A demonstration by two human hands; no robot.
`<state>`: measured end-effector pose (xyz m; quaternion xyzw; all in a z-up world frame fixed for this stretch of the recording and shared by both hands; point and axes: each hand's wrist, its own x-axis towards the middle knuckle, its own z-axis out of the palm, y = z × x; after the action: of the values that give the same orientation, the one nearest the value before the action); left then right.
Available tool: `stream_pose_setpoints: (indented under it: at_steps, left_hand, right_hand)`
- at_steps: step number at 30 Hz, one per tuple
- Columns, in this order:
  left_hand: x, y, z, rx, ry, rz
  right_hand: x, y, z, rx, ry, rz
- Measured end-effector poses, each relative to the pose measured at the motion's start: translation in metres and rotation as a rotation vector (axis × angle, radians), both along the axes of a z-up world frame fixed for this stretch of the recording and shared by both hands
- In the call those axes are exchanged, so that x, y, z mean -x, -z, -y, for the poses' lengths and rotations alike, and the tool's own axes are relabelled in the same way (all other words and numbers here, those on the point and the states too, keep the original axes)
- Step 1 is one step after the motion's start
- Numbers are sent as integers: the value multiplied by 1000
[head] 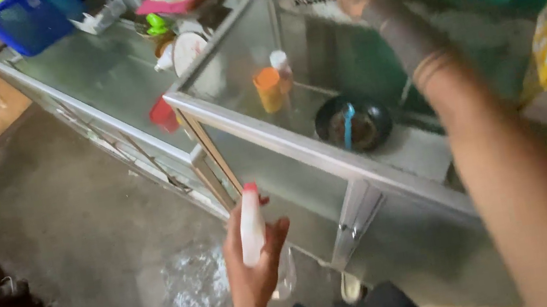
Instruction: The person cleans a glass display cabinet and a nearby countertop. They spray a cleaning solution onto the glass and wipe it with a patterned cloth, then switch to a pink cloth to wipe the countertop surface.
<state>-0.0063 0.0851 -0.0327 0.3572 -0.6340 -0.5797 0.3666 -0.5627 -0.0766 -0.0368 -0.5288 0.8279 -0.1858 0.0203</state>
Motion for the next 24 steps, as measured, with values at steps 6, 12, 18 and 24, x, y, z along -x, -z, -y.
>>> stream_pose_setpoints:
  at_steps: [6,12,18,24]
  left_hand:
    - [-21,17,-12,60,-62,53]
    - [-4,-1,-26,0,72,58]
    - [-9,-16,-40,16,207,55]
    - [-52,-13,-61,7,185,158]
  right_hand:
    - [-32,13,1,-102,-106,-379]
    - [-202,-31,-114,59,-720,-450]
    - [-199,-54,-173,-133,-630,-100]
    - [-58,-24,-131,-97,68,292]
